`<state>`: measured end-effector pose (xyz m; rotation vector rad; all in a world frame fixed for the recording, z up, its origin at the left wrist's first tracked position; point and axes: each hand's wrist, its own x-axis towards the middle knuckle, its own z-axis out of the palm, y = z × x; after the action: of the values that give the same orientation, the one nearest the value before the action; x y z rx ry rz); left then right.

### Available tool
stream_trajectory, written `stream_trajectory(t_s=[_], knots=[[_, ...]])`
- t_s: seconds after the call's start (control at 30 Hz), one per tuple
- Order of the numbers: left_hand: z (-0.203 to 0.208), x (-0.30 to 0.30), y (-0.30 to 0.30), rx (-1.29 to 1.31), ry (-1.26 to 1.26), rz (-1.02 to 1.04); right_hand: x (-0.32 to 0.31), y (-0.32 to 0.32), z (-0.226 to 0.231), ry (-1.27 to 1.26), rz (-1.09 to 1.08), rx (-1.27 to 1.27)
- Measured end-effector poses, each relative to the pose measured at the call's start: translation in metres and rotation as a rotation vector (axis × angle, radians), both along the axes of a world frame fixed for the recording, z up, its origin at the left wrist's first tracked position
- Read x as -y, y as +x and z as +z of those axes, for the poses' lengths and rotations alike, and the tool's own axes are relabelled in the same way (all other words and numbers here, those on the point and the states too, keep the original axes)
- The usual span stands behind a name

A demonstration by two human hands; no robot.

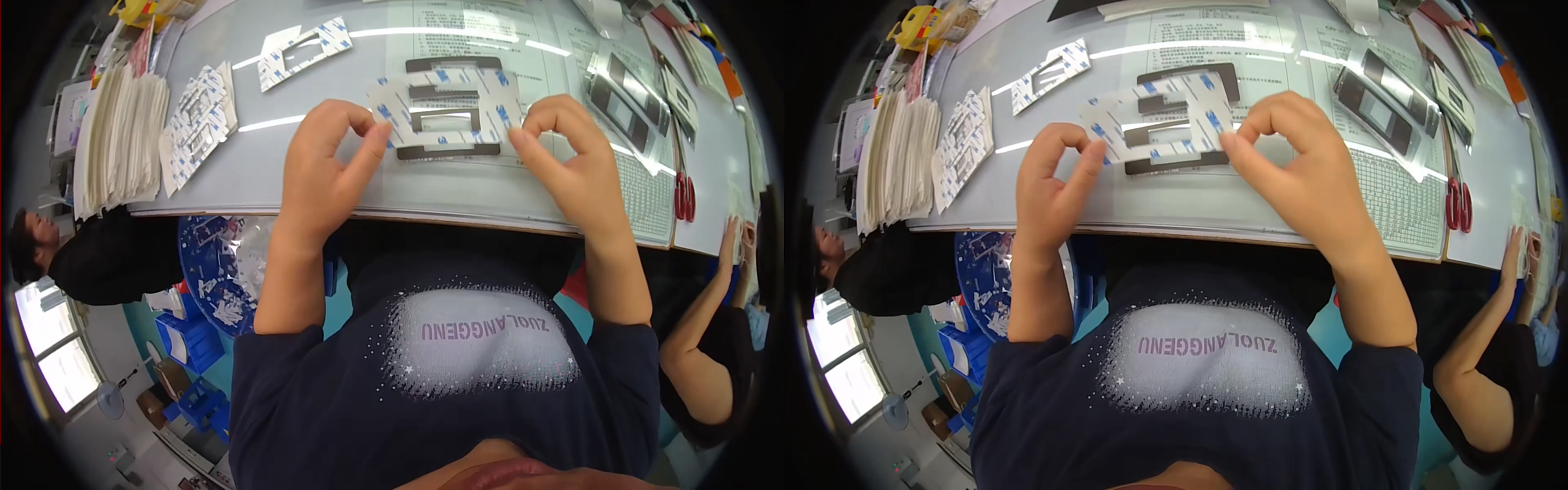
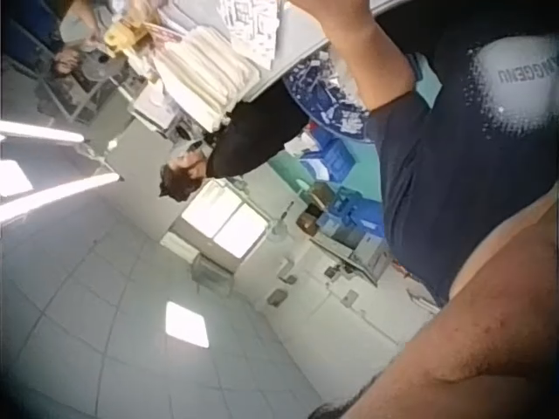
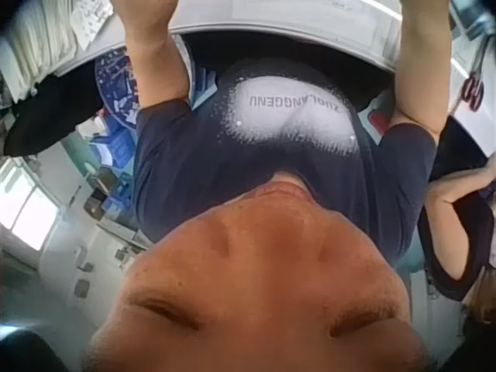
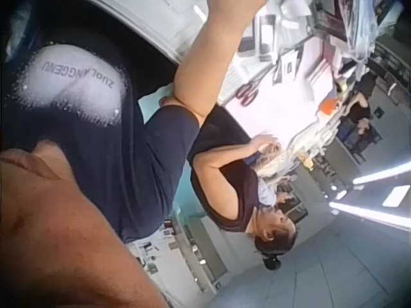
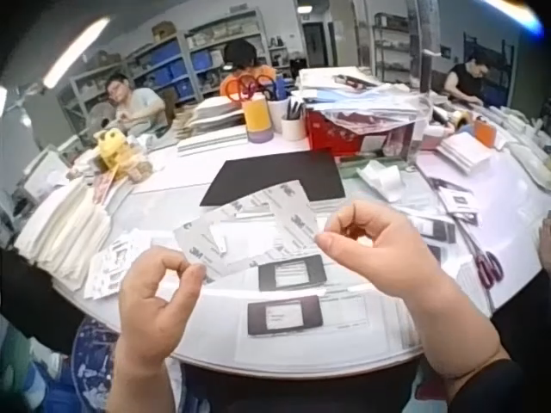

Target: The person is assembling small electronic parts by peeling off protective backings and applying adhesive strips to rectangular components at an assembly line workstation.

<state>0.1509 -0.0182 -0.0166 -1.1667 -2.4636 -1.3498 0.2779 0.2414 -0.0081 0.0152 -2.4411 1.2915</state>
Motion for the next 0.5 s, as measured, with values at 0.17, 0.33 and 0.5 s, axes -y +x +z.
stream_trajectory(t_s=[0.17, 0.33, 0.5], knots=[[-0.026, 0.001, 0.004, -0.043, -0.046, -0.085, 0.006, 0.013, -0.021, 0.065, -0.079, 0.157], [-0.029, 0.0, 0.001, 0.007, -0.046, -0.075, 0.009, 0.008, -0.022, 0.178, -0.086, 0.151], [-0.031, -0.003, -0.002, -0.039, -0.088, -0.112, 0.01, 0.004, -0.027, 0.13, -0.119, 0.132]])
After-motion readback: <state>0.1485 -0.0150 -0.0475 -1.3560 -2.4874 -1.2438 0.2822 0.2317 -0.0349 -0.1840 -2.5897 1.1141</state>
